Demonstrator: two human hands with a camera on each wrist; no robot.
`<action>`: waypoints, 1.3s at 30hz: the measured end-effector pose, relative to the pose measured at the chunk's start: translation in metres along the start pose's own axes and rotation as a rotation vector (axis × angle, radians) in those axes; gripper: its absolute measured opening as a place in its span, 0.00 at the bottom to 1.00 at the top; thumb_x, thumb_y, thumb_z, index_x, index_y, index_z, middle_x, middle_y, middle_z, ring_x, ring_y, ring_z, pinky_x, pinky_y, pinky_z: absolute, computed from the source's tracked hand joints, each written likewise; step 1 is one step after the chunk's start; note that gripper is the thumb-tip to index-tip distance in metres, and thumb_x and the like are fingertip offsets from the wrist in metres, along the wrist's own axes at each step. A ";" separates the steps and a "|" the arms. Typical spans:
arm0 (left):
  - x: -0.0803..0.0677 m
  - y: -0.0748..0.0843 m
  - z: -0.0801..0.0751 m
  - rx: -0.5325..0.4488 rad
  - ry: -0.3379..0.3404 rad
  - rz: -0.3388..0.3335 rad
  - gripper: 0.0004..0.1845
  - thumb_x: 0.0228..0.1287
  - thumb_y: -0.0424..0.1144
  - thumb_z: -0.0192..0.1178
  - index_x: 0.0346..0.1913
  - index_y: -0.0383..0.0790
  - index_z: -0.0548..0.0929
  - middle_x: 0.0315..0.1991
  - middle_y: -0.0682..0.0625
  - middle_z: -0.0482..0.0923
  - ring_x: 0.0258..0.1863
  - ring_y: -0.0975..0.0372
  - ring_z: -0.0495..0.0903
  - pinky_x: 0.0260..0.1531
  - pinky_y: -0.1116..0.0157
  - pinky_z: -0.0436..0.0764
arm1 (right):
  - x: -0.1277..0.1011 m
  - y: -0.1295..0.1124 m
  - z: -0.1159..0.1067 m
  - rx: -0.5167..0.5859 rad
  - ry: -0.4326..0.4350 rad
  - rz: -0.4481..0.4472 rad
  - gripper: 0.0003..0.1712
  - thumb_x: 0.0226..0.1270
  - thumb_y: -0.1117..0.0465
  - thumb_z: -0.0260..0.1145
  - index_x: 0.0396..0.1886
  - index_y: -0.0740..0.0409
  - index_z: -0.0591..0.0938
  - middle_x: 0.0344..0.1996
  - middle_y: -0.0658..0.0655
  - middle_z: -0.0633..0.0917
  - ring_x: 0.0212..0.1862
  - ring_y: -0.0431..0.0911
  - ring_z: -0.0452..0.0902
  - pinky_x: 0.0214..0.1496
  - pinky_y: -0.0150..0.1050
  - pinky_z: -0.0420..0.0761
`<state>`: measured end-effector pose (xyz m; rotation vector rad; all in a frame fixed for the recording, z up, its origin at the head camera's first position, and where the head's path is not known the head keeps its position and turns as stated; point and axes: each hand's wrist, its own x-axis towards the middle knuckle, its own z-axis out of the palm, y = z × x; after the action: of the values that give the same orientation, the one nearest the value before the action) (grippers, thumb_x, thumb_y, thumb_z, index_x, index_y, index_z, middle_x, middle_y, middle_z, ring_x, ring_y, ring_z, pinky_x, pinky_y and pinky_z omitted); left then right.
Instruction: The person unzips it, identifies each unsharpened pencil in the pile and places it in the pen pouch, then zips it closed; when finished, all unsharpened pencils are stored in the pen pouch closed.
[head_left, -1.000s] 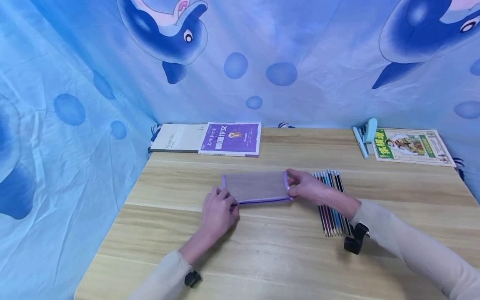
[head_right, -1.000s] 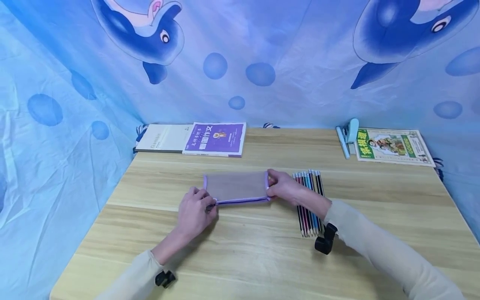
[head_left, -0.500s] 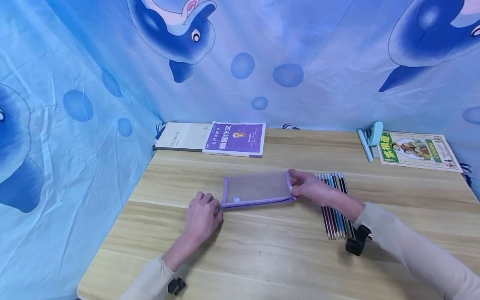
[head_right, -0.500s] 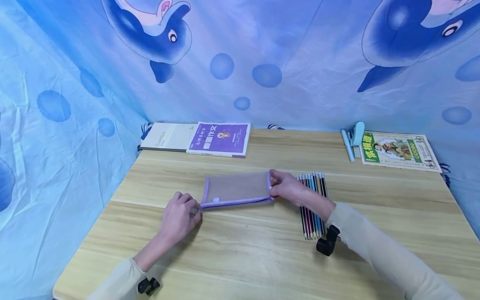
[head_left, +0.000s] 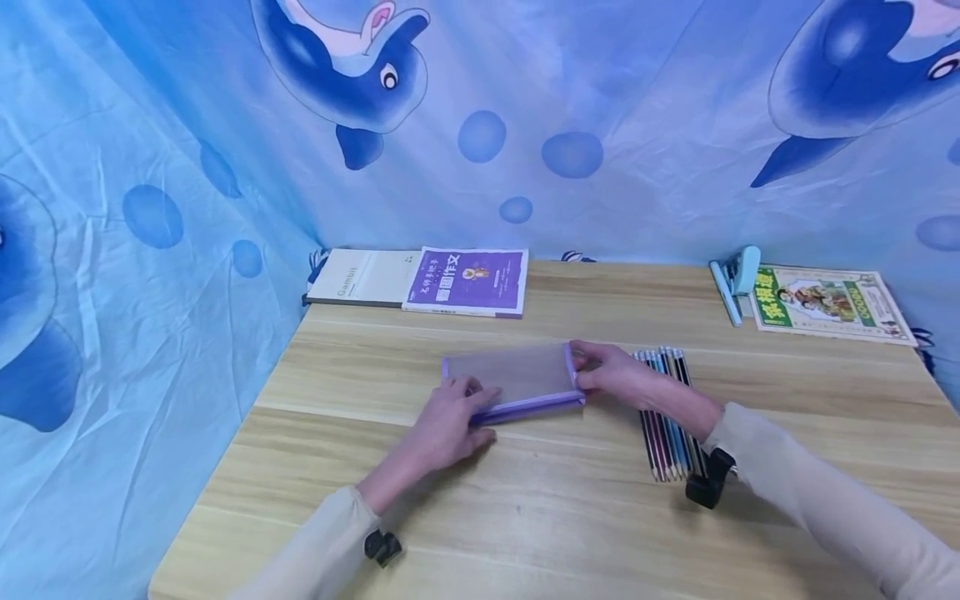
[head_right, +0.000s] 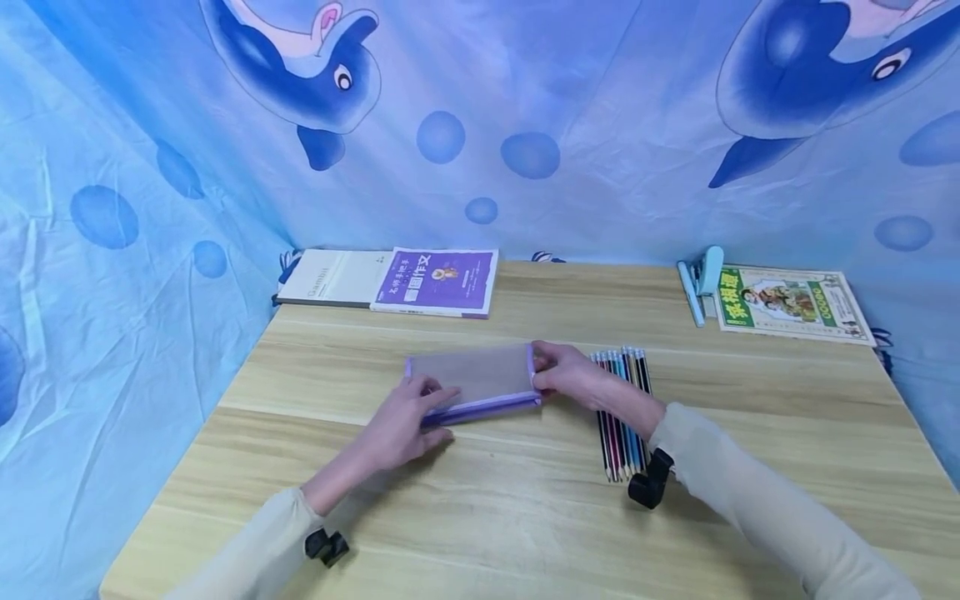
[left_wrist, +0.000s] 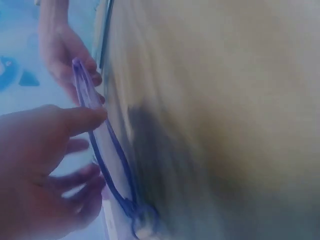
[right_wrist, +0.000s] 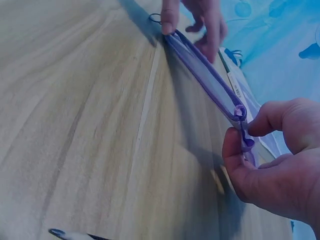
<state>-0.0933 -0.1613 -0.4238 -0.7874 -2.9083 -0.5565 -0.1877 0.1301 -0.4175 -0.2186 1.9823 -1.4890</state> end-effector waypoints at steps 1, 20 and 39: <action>0.005 0.000 0.002 -0.018 -0.024 0.034 0.34 0.53 0.42 0.76 0.64 0.40 0.80 0.49 0.41 0.77 0.46 0.51 0.75 0.48 0.53 0.78 | 0.000 0.001 0.001 -0.004 -0.003 0.000 0.51 0.57 0.73 0.63 0.79 0.65 0.51 0.60 0.71 0.69 0.59 0.61 0.73 0.55 0.45 0.81; 0.029 0.004 -0.004 -0.136 -0.128 0.153 0.25 0.59 0.24 0.62 0.61 0.32 0.81 0.38 0.45 0.78 0.31 0.62 0.74 0.31 0.71 0.78 | -0.035 -0.004 -0.036 -0.470 0.174 -0.102 0.19 0.69 0.63 0.63 0.53 0.74 0.79 0.31 0.61 0.84 0.30 0.51 0.81 0.27 0.42 0.83; 0.039 0.013 0.001 -0.141 0.013 0.127 0.23 0.54 0.27 0.64 0.56 0.29 0.83 0.33 0.45 0.80 0.24 0.64 0.69 0.21 0.71 0.73 | -0.066 0.012 -0.041 -0.496 0.144 -0.003 0.07 0.67 0.69 0.63 0.41 0.71 0.79 0.20 0.58 0.83 0.17 0.46 0.81 0.17 0.39 0.81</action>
<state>-0.1205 -0.1325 -0.4138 -0.9732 -2.8063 -0.7558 -0.1570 0.1994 -0.3968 -0.3290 2.4450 -1.0133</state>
